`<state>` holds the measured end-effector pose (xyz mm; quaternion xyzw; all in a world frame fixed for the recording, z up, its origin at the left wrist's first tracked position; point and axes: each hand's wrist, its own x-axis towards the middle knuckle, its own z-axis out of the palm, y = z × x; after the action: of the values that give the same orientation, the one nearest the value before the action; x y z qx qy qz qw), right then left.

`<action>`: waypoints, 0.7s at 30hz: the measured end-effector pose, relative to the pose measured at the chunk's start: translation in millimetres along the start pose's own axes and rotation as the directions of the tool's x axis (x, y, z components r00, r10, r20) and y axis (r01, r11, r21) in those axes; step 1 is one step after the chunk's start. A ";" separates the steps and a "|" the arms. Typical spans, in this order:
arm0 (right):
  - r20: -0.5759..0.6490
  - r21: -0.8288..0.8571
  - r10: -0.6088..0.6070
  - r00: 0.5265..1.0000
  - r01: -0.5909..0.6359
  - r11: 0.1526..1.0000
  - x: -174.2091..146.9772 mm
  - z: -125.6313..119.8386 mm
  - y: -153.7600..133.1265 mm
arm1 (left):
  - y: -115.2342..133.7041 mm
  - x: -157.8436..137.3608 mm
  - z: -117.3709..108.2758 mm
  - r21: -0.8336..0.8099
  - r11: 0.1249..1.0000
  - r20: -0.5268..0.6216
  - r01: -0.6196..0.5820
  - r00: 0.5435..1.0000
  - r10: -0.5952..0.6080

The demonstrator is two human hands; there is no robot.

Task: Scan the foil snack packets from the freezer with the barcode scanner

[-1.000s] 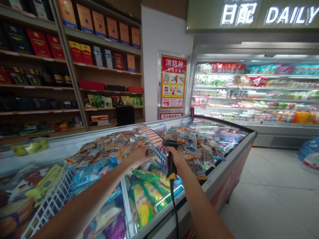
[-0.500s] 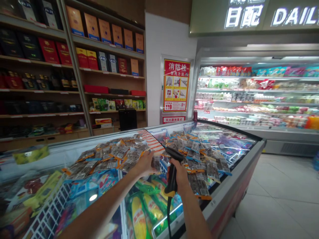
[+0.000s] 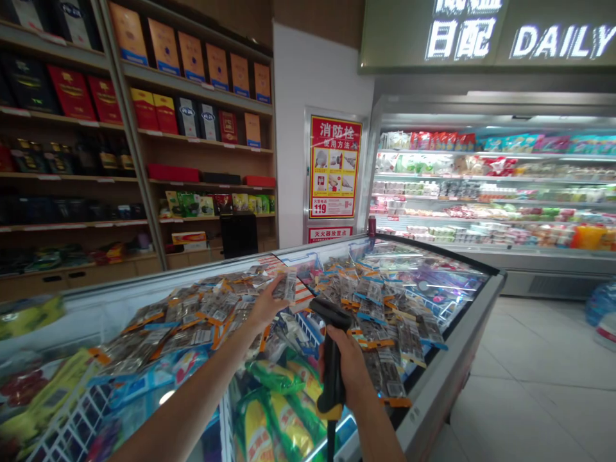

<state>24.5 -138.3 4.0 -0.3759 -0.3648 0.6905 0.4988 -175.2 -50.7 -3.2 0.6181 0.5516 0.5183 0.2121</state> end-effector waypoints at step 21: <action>0.019 -0.037 0.039 0.999 -0.038 0.999 -13.7 6.7 -12.2 | -12.9 5.4 1.5 -0.022 0.994 0.074 -0.105 0.992 0.106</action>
<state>26.6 -149.4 19.9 -0.3854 -0.3749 0.6968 0.4747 -180.6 -41.5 -12.3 0.6634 0.5053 0.5101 0.2104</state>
